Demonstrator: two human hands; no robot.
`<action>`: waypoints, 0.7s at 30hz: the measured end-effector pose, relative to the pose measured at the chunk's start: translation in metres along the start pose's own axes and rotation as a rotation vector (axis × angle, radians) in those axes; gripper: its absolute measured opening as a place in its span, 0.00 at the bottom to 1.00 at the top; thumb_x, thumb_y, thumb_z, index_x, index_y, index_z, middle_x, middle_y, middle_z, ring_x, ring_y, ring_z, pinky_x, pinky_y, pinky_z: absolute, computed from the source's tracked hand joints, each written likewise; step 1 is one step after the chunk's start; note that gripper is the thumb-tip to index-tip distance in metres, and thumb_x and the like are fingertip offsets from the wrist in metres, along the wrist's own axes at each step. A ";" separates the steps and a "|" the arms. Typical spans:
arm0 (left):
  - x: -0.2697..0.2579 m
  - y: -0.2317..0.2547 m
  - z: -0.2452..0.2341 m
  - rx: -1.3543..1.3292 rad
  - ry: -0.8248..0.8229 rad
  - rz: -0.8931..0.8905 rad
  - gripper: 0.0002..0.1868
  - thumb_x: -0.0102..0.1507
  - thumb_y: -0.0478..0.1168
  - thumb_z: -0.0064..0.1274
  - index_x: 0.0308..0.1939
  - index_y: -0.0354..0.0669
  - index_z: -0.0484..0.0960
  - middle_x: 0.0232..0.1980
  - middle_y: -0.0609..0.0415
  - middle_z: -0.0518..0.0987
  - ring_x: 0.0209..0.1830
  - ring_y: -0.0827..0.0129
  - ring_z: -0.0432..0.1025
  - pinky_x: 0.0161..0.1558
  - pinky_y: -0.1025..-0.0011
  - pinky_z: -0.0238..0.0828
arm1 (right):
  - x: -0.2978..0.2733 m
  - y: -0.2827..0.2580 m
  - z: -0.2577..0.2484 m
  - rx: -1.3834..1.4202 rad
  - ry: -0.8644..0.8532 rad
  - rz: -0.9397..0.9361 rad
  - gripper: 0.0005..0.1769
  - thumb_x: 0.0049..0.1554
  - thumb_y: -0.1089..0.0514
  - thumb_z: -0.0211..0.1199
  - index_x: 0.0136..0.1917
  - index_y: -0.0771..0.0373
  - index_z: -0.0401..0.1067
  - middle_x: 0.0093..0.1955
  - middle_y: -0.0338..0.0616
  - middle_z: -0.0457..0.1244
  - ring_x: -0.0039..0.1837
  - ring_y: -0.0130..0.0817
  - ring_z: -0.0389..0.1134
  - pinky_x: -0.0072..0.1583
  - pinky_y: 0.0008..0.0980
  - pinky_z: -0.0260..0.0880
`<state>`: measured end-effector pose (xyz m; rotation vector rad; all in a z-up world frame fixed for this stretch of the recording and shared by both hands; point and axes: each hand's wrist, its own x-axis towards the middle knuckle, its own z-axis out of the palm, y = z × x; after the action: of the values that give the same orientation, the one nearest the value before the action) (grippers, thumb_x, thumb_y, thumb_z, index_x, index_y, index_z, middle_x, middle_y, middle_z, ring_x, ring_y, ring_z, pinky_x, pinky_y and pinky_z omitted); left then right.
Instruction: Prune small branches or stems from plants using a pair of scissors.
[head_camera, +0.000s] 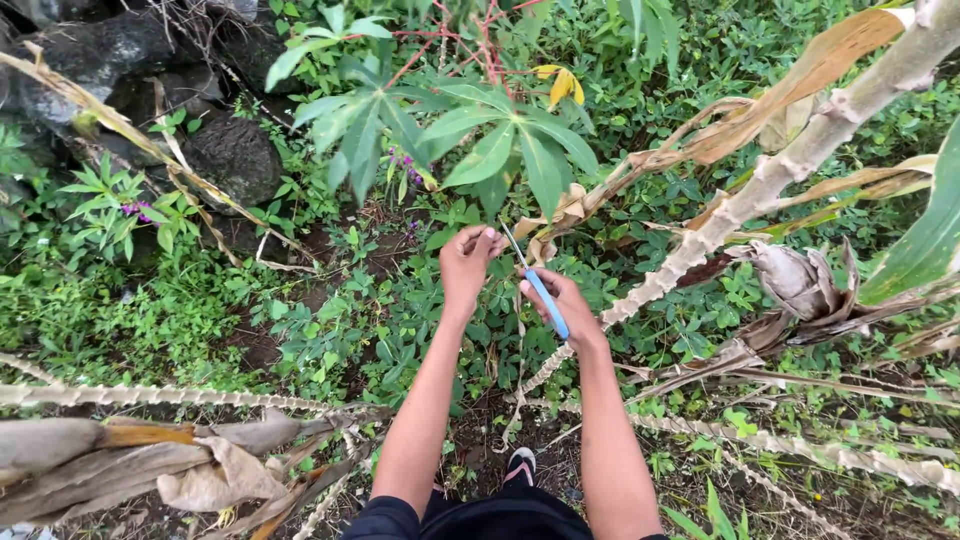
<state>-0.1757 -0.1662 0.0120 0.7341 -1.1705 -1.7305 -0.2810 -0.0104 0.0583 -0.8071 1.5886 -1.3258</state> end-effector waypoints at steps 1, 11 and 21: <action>-0.004 0.002 -0.004 0.001 0.006 0.003 0.12 0.70 0.36 0.53 0.52 0.27 0.81 0.43 0.46 0.85 0.41 0.70 0.80 0.46 0.73 0.80 | 0.001 -0.001 0.002 0.000 -0.007 -0.001 0.24 0.57 0.51 0.68 0.66 0.59 0.75 0.35 0.27 0.60 0.32 0.16 0.54 0.33 0.19 0.53; -0.057 0.021 -0.037 -0.005 -0.059 -0.026 0.13 0.69 0.32 0.48 0.56 0.29 0.76 0.49 0.46 0.84 0.46 0.70 0.81 0.48 0.75 0.80 | -0.025 0.008 0.003 -0.088 -0.084 -0.001 0.27 0.56 0.50 0.69 0.66 0.59 0.74 0.36 0.27 0.60 0.33 0.17 0.54 0.34 0.20 0.53; -0.092 0.048 -0.052 0.065 -0.084 -0.029 0.08 0.68 0.33 0.56 0.47 0.29 0.80 0.43 0.46 0.85 0.39 0.71 0.80 0.42 0.76 0.81 | -0.053 0.018 0.014 -0.154 -0.199 -0.059 0.30 0.55 0.50 0.71 0.67 0.62 0.72 0.42 0.27 0.64 0.42 0.17 0.61 0.44 0.21 0.64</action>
<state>-0.0763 -0.1107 0.0363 0.7260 -1.2843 -1.7692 -0.2464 0.0353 0.0518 -1.0539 1.5310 -1.1361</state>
